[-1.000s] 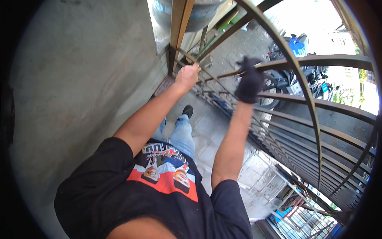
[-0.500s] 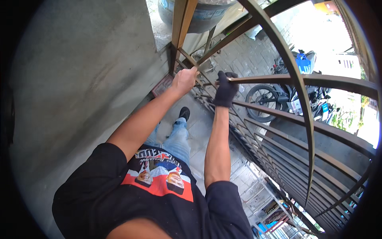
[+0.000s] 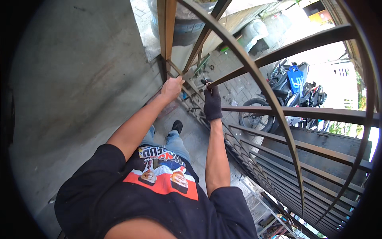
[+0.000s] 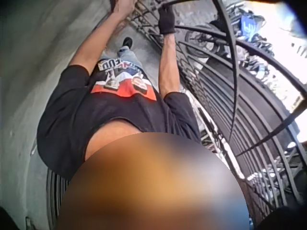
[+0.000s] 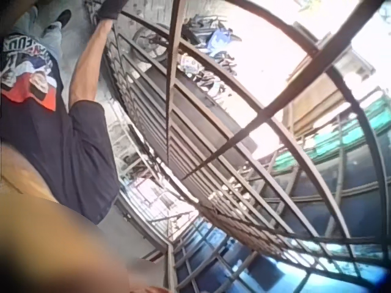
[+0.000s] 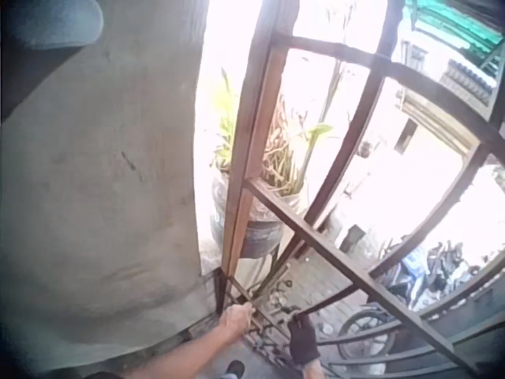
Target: Scraping and sanding paint off a metal gate to prepare it for refinishing.
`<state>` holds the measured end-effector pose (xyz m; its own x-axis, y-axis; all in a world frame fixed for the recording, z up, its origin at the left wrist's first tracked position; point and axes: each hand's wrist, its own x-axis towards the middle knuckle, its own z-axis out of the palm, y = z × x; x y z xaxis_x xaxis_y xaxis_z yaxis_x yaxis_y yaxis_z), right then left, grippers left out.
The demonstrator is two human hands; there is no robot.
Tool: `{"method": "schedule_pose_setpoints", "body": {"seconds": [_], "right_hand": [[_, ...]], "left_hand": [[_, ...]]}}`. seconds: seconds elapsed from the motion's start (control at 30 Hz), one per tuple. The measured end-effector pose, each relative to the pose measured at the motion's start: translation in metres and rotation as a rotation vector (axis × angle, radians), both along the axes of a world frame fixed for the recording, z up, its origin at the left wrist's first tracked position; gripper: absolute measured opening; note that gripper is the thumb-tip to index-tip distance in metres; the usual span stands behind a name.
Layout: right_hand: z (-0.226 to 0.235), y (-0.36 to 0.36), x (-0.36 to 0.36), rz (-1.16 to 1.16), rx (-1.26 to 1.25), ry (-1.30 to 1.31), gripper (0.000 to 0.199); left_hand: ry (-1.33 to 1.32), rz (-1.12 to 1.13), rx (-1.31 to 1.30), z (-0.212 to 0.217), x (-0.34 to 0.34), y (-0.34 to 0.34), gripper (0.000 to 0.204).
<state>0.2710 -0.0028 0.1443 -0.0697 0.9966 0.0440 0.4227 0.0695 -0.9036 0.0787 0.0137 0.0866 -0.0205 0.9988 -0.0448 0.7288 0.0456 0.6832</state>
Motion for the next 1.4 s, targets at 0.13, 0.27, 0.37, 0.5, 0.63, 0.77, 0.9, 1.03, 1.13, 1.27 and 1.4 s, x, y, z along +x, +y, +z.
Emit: {"method": "schedule_pose_setpoints", "body": {"seconds": [0.13, 0.27, 0.37, 0.5, 0.63, 0.77, 0.9, 1.03, 1.13, 1.27, 1.4], "right_hand": [[0.043, -0.007, 0.002, 0.004, -0.005, 0.339, 0.039], [0.084, -0.009, 0.003, 0.041, 0.400, -0.041, 0.038], [0.076, -0.002, -0.004, 0.136, 0.132, 0.448, 0.040], [-0.043, -0.010, 0.010, 0.021, 0.168, 0.027, 0.045], [0.060, -0.017, -0.024, -0.137, 0.315, -0.099, 0.034], [0.121, -0.018, -0.050, -0.247, 0.275, 0.199, 0.035], [-0.023, -0.019, -0.032, -0.296, 0.151, -0.023, 0.033], [0.000, -0.018, -0.013, -0.279, -0.025, 0.026, 0.022], [0.075, -0.014, -0.035, -0.339, 0.088, 0.199, 0.021], [-0.027, -0.019, -0.019, -0.409, 0.210, -0.374, 0.020], [-0.028, -0.016, -0.019, -0.308, 0.017, -0.349, 0.021]], "left_hand": [[-0.028, 0.027, 0.088, -0.008, -0.003, -0.010, 0.024], [-0.021, 0.045, 0.070, -0.008, -0.004, -0.010, 0.023], [-0.016, 0.038, 0.069, -0.006, -0.004, -0.007, 0.023], [-0.060, -0.021, -0.033, 0.001, 0.010, -0.004, 0.025], [-0.062, 0.022, -0.006, -0.013, -0.006, -0.008, 0.024], [-0.069, 0.008, 0.002, 0.002, -0.004, -0.011, 0.022], [-0.096, -0.014, -0.018, -0.002, 0.009, -0.005, 0.020], [-0.113, -0.024, 0.011, -0.001, 0.005, -0.013, 0.021], [-0.075, 0.004, 0.008, -0.005, -0.002, -0.010, 0.021], [-0.105, -0.007, 0.018, 0.003, 0.013, -0.010, 0.021], [-0.127, 0.002, 0.004, 0.003, 0.011, -0.009, 0.022]]}}
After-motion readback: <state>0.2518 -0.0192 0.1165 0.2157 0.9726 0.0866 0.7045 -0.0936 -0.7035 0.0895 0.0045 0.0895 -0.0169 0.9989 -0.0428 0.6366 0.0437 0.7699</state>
